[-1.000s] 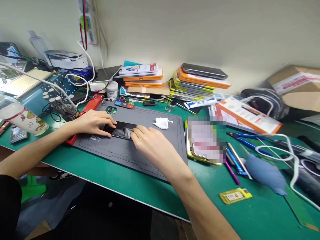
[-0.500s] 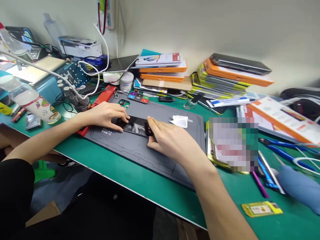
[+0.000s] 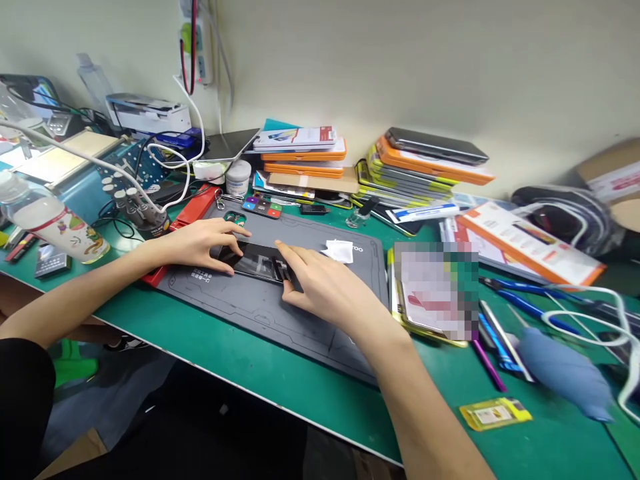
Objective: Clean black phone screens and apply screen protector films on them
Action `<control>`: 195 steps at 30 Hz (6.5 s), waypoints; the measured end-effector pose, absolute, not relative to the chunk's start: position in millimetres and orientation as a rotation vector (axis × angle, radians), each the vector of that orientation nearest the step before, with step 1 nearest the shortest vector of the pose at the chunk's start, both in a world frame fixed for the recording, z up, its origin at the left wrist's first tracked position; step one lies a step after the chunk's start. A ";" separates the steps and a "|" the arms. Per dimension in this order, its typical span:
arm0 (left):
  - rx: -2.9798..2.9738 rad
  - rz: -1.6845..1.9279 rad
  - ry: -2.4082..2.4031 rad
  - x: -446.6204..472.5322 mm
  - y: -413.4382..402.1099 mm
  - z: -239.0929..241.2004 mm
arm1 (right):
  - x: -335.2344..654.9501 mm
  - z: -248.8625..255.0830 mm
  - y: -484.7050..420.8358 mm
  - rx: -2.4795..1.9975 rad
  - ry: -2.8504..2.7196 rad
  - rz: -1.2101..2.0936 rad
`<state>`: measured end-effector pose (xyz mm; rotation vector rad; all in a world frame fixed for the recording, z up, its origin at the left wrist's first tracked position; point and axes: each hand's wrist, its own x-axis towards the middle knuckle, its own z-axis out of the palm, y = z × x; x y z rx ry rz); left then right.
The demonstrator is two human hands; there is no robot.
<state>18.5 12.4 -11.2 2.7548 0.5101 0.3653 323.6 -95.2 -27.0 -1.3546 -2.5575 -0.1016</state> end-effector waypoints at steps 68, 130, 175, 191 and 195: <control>2.498 0.224 0.644 6.2 17.2 -9.9 | 336.2 -27.4 -84.3 -1.384 -2.471 0.125; 2.463 0.101 0.736 9.6 13.9 -0.9 | 339.1 -29.3 -83.5 -1.434 -2.431 0.170; 2.468 0.102 0.680 6.0 19.4 0.9 | 338.6 -20.5 -85.1 -1.491 -2.494 0.135; 2.403 0.166 0.677 8.1 15.5 5.4 | 342.4 -25.6 -84.7 -1.437 -2.454 0.182; 2.391 0.157 0.694 7.9 16.6 7.2 | 343.4 -23.4 -83.9 -1.449 -2.397 0.272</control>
